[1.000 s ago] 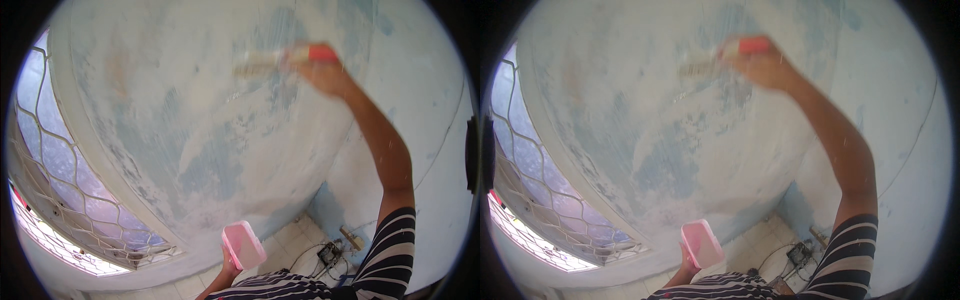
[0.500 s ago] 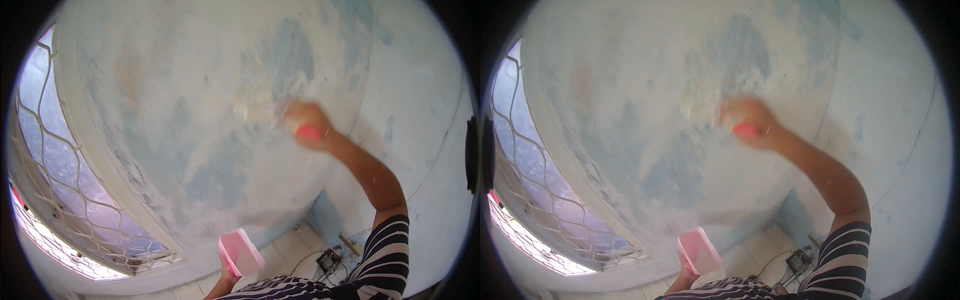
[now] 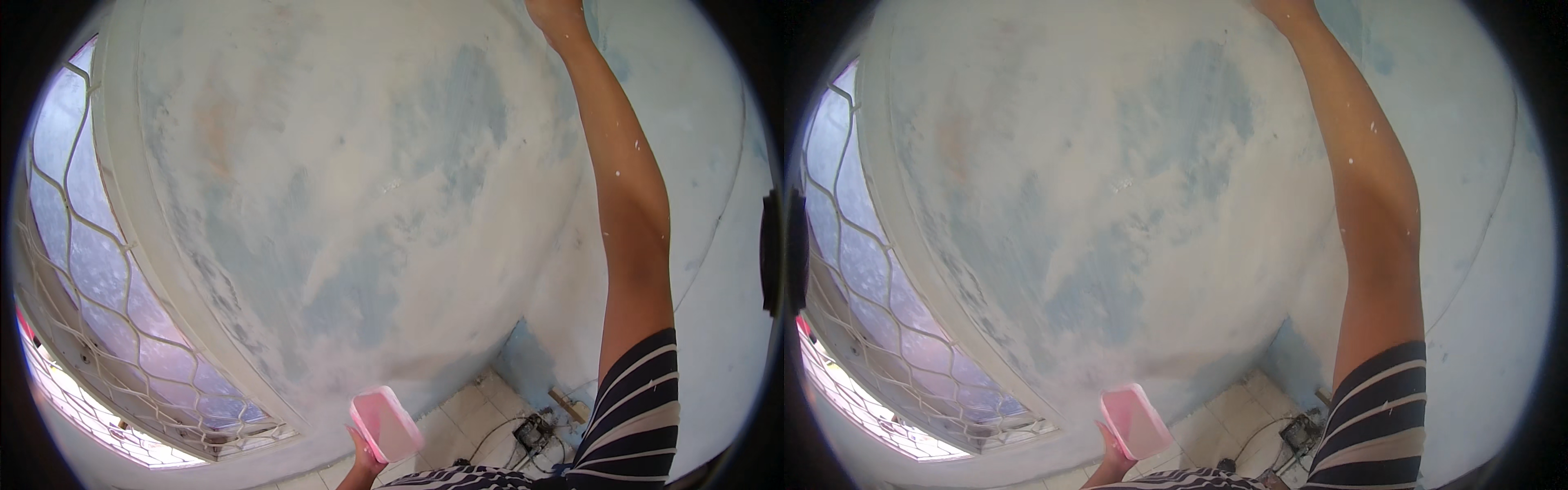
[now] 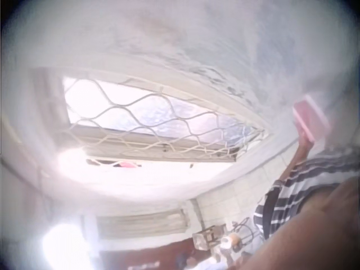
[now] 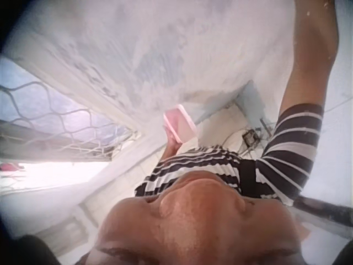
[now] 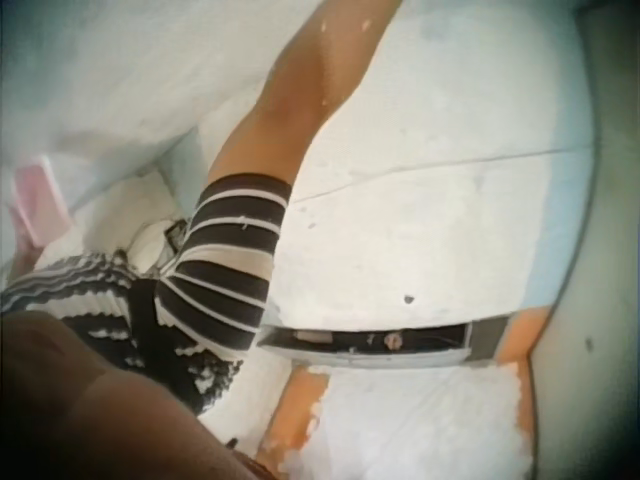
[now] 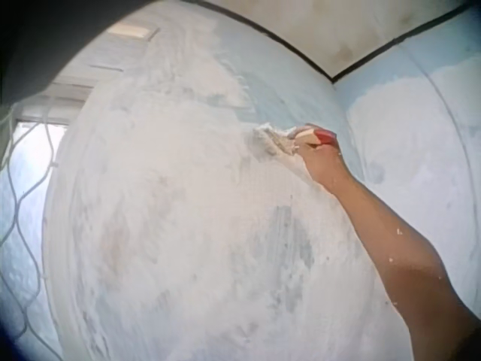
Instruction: The person paints the upper section of a wall and a ceiling corner using a brush, frequently dipping the brush into a small pink tray of white paint.
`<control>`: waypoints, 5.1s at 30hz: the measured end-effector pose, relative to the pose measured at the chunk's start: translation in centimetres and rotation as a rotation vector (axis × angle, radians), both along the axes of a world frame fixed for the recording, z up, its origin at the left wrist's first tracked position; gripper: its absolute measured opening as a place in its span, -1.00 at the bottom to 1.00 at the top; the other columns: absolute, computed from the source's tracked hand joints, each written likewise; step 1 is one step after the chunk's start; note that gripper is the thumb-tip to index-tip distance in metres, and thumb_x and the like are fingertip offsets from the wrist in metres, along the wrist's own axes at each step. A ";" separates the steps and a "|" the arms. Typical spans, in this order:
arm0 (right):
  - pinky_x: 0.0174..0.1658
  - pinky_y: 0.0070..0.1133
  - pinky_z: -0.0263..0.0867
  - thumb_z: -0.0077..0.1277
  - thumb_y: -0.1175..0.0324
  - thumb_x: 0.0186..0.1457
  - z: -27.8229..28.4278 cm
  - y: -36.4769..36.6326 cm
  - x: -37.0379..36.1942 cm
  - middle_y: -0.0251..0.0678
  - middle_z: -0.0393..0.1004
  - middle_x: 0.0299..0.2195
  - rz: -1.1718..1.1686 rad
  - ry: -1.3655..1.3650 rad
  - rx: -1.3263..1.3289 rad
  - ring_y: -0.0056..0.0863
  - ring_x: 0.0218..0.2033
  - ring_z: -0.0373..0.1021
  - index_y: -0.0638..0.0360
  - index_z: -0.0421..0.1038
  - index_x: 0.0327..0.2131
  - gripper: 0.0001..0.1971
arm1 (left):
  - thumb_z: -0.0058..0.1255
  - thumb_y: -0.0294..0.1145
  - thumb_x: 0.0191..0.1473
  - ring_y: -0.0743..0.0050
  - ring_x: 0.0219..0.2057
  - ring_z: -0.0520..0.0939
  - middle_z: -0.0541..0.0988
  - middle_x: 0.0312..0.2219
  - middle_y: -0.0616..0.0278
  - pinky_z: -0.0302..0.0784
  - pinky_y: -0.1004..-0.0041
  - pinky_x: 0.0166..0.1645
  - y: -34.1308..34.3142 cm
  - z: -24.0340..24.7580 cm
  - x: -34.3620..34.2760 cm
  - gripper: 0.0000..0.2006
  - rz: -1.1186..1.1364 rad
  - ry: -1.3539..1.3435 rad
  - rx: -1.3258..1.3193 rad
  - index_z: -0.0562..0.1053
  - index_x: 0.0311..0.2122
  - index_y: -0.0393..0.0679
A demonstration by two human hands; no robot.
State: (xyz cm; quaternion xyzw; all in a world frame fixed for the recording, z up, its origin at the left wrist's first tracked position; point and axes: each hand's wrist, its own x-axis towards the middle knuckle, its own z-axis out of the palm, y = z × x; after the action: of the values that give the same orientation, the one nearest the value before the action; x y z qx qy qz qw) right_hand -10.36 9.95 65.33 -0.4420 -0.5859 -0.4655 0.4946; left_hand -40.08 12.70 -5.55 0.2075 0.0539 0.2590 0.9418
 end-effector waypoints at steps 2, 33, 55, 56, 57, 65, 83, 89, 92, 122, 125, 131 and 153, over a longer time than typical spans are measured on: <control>-0.29 -0.61 0.32 -0.03 0.41 0.05 -2.6 0.3 -0.4 -0.36 0.51 -0.42 -0.090 0.160 -0.053 -0.56 -0.38 0.42 0.20 0.48 -0.35 -0.87 | -0.66 0.51 -0.04 0.10 0.21 0.21 0.16 0.21 0.20 0.14 0.04 0.24 -0.2 -1.2 0.1 -0.08 -0.022 0.010 -0.041 -0.02 0.28 0.04; -0.18 -0.50 0.36 0.09 0.56 -0.11 -24.2 -1.0 -3.6 -0.31 0.53 -0.32 0.034 -0.298 -0.937 -0.37 -0.28 0.46 -0.03 0.51 -0.38 -0.80 | -0.69 0.51 -0.05 0.08 0.21 0.20 0.16 0.21 0.17 0.14 0.00 0.24 -1.5 -0.8 -2.6 -0.07 0.027 0.133 0.007 -0.03 0.28 0.01; -0.17 -0.60 0.32 0.06 0.45 0.00 -19.8 -3.1 -2.2 -0.25 0.52 -0.36 0.026 -0.063 -0.985 -0.37 -0.32 0.42 0.07 0.51 -0.35 -0.90 | -0.67 0.52 -0.06 0.09 0.21 0.21 0.16 0.21 0.17 0.13 0.00 0.24 -3.2 1.2 -0.8 -0.06 0.108 0.113 0.027 -0.03 0.28 0.01; -0.21 -0.61 0.33 0.06 0.40 0.03 -18.7 -3.3 -2.9 -0.27 0.53 -0.38 -0.016 0.099 -1.073 -0.42 -0.34 0.42 0.06 0.50 -0.35 -0.92 | -0.66 0.52 -0.06 0.09 0.21 0.21 0.16 0.21 0.17 0.13 0.00 0.24 -3.1 1.4 -0.7 -0.06 0.112 0.111 0.022 -0.03 0.28 0.01; -0.24 -0.61 0.33 0.06 0.36 0.05 -16.7 -3.3 -2.6 -0.28 0.52 -0.40 0.002 0.149 -0.938 -0.46 -0.37 0.41 0.06 0.50 -0.33 -0.91 | -0.66 0.52 -0.06 0.09 0.21 0.21 0.16 0.21 0.17 0.13 0.00 0.24 -3.1 1.6 -0.6 -0.06 0.114 0.107 0.030 -0.03 0.28 0.01; -0.28 -0.65 0.27 0.01 0.46 0.02 4.7 0.0 2.5 -0.40 0.48 -0.48 -0.022 -0.175 0.051 -0.57 -0.41 0.36 0.14 0.47 -0.39 -0.94 | -0.65 0.53 -0.06 0.10 0.21 0.21 0.16 0.20 0.16 0.13 0.00 0.24 -3.5 1.6 0.0 -0.06 0.129 0.085 0.000 -0.03 0.28 0.01; -0.12 -0.63 0.31 0.08 0.29 0.05 -2.5 -0.3 0.1 -0.38 0.52 -0.35 -0.216 0.017 -0.507 -0.52 -0.28 0.41 0.13 0.47 -0.28 -0.82 | -0.64 0.53 -0.07 0.10 0.20 0.22 0.17 0.20 0.16 0.13 0.00 0.25 -2.2 2.8 0.7 -0.05 0.075 0.086 0.008 -0.03 0.28 0.01; -0.35 -0.66 0.26 0.00 0.51 -0.01 7.0 0.6 1.6 -0.40 0.45 -0.54 0.044 -0.273 0.020 -0.64 -0.45 0.35 0.23 0.46 -0.45 -0.95 | -0.63 0.54 -0.08 0.11 0.20 0.22 0.17 0.20 0.16 0.13 0.00 0.25 -1.9 2.8 1.1 -0.05 0.052 0.112 -0.017 -0.03 0.28 0.01; -0.17 -0.66 0.32 0.08 0.41 0.02 1.6 1.8 1.6 -0.36 0.53 -0.37 -0.048 -0.348 -0.159 -0.55 -0.29 0.44 0.15 0.49 -0.33 -0.89 | -0.63 0.54 -0.08 0.11 0.20 0.22 0.17 0.20 0.16 0.13 0.00 0.25 -1.4 2.1 0.1 -0.05 0.065 0.139 -0.023 -0.03 0.28 0.01; -0.24 -0.53 0.42 0.08 0.61 -0.06 -42.5 -11.3 -4.4 -0.22 0.45 -0.32 0.306 0.732 -0.459 -0.51 -0.36 0.42 0.34 0.36 -0.28 -0.79 | -0.58 0.39 0.07 0.20 0.21 0.22 0.14 0.22 0.23 0.11 0.10 0.27 -0.6 -0.9 2.4 -0.18 -0.154 -0.057 0.032 -0.03 0.28 0.01; -0.21 -0.50 0.47 0.02 0.64 0.00 -47.8 -14.0 -6.5 -0.18 0.41 -0.24 0.402 1.304 -0.373 -0.41 -0.32 0.45 0.40 0.27 -0.19 -0.74 | -0.48 0.33 0.12 0.28 0.20 0.23 0.17 0.20 0.25 0.13 0.21 0.27 -1.6 0.8 5.7 -0.23 -0.112 0.030 0.046 -0.02 0.28 -0.02; -0.26 -0.58 0.45 -0.01 0.66 0.01 -49.0 -18.5 -6.9 -0.12 0.44 -0.23 0.339 1.309 -0.152 -0.36 -0.18 0.45 0.34 0.16 -0.02 -0.57 | -0.57 0.39 0.09 0.28 0.23 0.17 0.10 0.23 0.23 0.12 0.21 0.27 -4.4 6.1 11.3 -0.18 -0.021 0.126 0.140 -0.09 0.29 -0.02; -0.12 -0.57 0.33 0.23 0.54 -0.13 -50.4 -37.9 7.4 -0.22 0.51 -0.27 0.111 1.090 -0.428 -0.50 -0.22 0.45 0.31 0.32 -0.12 -0.56 | -0.64 0.52 -0.04 0.37 0.14 0.28 0.22 0.13 0.28 0.29 0.29 0.17 -24.7 9.9 31.2 -0.10 0.103 0.067 0.258 0.02 0.23 0.00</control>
State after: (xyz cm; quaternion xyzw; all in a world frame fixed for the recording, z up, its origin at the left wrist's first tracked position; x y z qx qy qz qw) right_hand -2.97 -27.94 14.97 -0.6763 -0.3503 -0.0158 0.6478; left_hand -8.86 -12.01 4.40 0.3323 0.0623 0.3046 0.8904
